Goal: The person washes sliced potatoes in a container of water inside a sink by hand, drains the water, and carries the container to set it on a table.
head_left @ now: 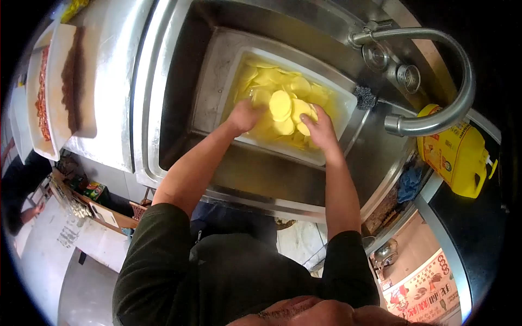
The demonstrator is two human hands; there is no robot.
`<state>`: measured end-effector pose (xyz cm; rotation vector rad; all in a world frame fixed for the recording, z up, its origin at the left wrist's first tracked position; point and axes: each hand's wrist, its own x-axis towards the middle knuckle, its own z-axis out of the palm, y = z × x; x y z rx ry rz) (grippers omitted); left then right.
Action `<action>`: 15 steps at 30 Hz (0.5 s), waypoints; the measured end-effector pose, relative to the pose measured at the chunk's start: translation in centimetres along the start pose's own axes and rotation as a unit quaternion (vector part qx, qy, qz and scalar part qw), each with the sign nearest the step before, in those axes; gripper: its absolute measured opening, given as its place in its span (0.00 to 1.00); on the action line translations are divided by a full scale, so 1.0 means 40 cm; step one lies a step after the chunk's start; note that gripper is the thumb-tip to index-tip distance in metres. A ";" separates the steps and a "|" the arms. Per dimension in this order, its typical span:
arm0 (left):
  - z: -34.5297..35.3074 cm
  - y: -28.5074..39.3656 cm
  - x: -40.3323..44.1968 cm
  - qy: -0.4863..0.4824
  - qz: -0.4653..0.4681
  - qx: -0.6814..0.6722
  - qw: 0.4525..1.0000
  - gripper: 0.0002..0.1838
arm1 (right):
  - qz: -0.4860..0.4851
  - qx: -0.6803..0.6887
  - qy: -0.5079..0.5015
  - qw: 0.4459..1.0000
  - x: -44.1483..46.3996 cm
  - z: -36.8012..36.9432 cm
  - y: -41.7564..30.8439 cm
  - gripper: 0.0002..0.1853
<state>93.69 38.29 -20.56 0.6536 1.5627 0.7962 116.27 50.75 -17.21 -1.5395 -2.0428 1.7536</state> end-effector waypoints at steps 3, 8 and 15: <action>-0.015 0.014 0.018 0.045 -0.022 0.081 0.995 0.21 | 0.009 -0.092 0.068 0.993 -0.024 -0.011 -0.005 0.26; -0.012 0.055 0.030 0.159 0.102 0.327 0.926 0.28 | -0.019 -0.326 0.094 0.940 -0.053 0.080 0.014 0.32; 0.065 0.045 0.177 0.099 0.167 0.625 0.756 0.27 | -0.160 -0.462 0.014 0.872 0.027 0.279 0.036 0.26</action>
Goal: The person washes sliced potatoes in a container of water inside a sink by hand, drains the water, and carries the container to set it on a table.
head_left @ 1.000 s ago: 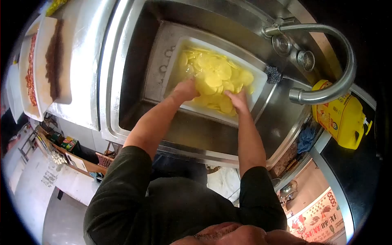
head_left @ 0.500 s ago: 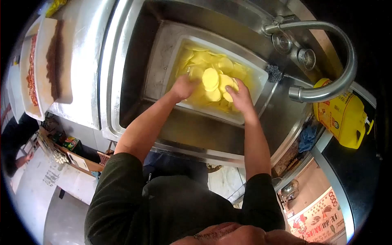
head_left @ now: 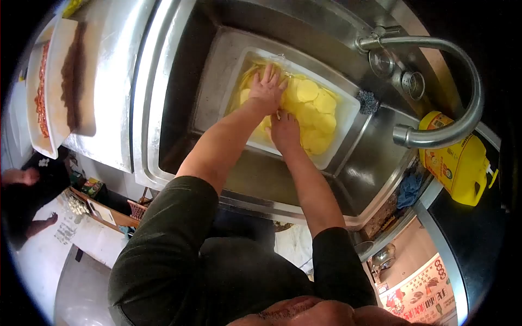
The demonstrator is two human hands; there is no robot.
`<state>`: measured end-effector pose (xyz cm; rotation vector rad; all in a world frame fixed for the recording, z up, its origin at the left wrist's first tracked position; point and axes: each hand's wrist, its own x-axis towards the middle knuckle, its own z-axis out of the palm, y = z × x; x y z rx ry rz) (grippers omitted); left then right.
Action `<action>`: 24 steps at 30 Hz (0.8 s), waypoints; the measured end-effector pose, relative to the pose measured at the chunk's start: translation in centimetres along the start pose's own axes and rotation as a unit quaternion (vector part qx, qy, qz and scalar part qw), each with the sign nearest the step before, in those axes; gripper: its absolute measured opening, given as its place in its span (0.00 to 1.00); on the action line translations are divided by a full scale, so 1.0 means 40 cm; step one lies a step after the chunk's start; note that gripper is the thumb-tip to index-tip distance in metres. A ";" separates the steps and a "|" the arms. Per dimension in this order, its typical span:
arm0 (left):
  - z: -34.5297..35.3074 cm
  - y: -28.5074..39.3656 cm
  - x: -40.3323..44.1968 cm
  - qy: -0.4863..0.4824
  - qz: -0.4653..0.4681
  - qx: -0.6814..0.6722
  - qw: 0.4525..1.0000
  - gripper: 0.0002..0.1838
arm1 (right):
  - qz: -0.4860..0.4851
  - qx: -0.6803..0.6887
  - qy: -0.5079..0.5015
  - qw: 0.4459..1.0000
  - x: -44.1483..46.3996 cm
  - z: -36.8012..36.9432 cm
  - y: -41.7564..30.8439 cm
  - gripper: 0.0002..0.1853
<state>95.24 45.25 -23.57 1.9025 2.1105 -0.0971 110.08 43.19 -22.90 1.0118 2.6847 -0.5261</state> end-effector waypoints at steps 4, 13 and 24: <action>-0.015 0.004 0.034 -0.197 0.045 -0.029 0.979 0.23 | -0.029 -0.087 0.025 0.995 -0.019 -0.014 0.024 0.20; -0.083 -0.028 -0.032 -0.123 -0.052 -0.193 0.972 0.26 | 0.043 0.015 -0.021 0.999 -0.031 0.056 0.043 0.11; -0.018 -0.025 -0.070 -0.216 -0.133 -0.266 0.930 0.36 | 0.196 0.235 0.198 0.931 -0.145 -0.054 0.297 0.30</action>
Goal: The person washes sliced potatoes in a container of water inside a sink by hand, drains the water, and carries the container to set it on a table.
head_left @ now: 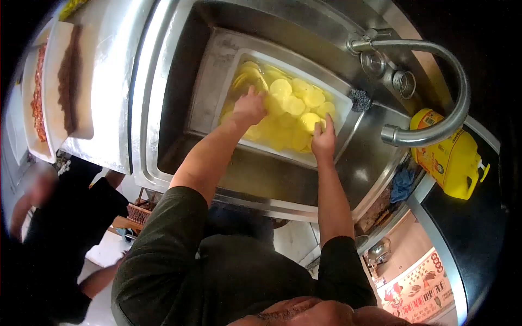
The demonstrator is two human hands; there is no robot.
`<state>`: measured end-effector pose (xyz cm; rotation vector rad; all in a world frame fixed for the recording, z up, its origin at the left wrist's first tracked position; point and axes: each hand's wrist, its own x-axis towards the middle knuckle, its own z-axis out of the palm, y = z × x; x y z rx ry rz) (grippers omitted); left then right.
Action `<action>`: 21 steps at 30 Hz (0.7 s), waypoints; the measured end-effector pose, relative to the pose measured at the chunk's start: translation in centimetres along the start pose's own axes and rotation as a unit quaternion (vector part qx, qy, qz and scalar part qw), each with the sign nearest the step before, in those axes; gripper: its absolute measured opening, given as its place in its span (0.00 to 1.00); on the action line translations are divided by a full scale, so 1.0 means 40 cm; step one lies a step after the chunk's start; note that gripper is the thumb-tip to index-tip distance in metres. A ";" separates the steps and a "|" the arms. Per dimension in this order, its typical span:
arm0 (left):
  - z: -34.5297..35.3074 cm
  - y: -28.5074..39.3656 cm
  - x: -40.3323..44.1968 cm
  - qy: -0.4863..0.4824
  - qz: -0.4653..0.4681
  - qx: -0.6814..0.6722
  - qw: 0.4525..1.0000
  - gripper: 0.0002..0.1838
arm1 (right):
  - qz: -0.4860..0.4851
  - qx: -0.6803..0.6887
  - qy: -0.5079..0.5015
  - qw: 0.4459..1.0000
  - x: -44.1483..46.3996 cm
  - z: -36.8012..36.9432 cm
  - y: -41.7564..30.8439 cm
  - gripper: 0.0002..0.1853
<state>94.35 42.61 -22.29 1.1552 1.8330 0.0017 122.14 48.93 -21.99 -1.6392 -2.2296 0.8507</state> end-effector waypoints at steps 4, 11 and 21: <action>0.043 -0.032 -0.001 -0.029 0.079 -0.085 0.993 0.25 | 0.030 -0.014 -0.055 0.998 -0.006 0.054 -0.034 0.31; -0.001 -0.035 -0.085 0.136 0.078 -0.163 0.974 0.21 | 0.010 0.025 -0.159 0.987 0.066 0.104 -0.094 0.15; -0.016 -0.044 -0.162 0.173 -0.039 -0.024 0.984 0.35 | 0.127 -0.145 -0.266 0.944 -0.014 -0.029 -0.130 0.42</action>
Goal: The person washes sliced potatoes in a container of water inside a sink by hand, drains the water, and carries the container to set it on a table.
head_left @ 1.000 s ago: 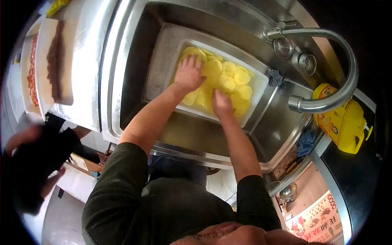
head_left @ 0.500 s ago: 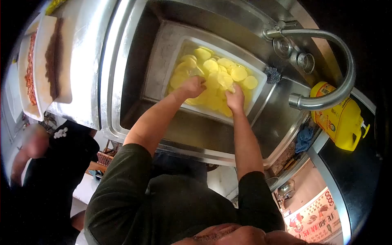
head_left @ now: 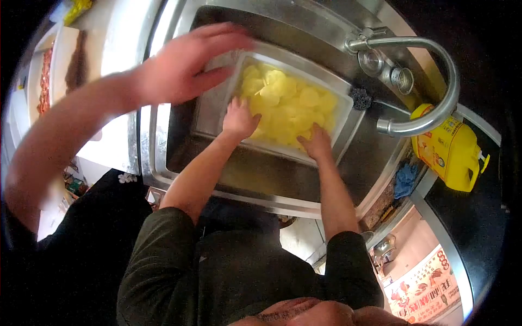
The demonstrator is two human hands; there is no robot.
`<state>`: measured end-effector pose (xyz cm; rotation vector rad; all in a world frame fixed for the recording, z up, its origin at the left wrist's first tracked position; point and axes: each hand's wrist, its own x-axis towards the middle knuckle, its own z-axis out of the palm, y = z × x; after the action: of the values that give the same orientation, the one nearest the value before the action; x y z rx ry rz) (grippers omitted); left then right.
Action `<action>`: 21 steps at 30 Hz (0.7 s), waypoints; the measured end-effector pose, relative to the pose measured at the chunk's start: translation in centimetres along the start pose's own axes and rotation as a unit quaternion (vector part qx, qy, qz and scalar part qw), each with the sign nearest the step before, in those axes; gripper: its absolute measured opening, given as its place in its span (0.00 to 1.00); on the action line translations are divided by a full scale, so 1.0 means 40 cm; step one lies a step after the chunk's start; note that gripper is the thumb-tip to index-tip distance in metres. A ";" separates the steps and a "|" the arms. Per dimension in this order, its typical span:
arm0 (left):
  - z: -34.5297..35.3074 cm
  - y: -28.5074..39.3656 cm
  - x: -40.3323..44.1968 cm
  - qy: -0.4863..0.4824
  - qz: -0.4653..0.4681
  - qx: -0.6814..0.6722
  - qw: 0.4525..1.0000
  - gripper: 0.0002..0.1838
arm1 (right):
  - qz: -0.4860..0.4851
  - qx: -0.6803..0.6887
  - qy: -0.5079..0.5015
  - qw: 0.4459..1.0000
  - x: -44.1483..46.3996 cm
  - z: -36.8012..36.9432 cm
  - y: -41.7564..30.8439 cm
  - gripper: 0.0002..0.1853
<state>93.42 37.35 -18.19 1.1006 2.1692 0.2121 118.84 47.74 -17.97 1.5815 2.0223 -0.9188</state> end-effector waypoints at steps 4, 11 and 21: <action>0.024 -0.009 0.012 -0.102 -0.025 0.014 0.994 0.42 | 0.029 0.083 0.003 0.996 -0.038 0.012 -0.159 0.40; 0.018 0.013 0.006 -0.159 0.038 0.029 0.986 0.47 | -0.076 0.090 0.105 0.988 -0.012 0.082 -0.031 0.35; 0.007 -0.111 0.094 0.060 -0.150 -0.101 0.982 0.29 | 0.162 0.246 0.222 0.929 0.030 0.004 0.164 0.26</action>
<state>89.17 37.37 -22.18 0.6515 2.3284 0.3596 124.78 49.36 -20.50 2.5069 1.7828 -1.0599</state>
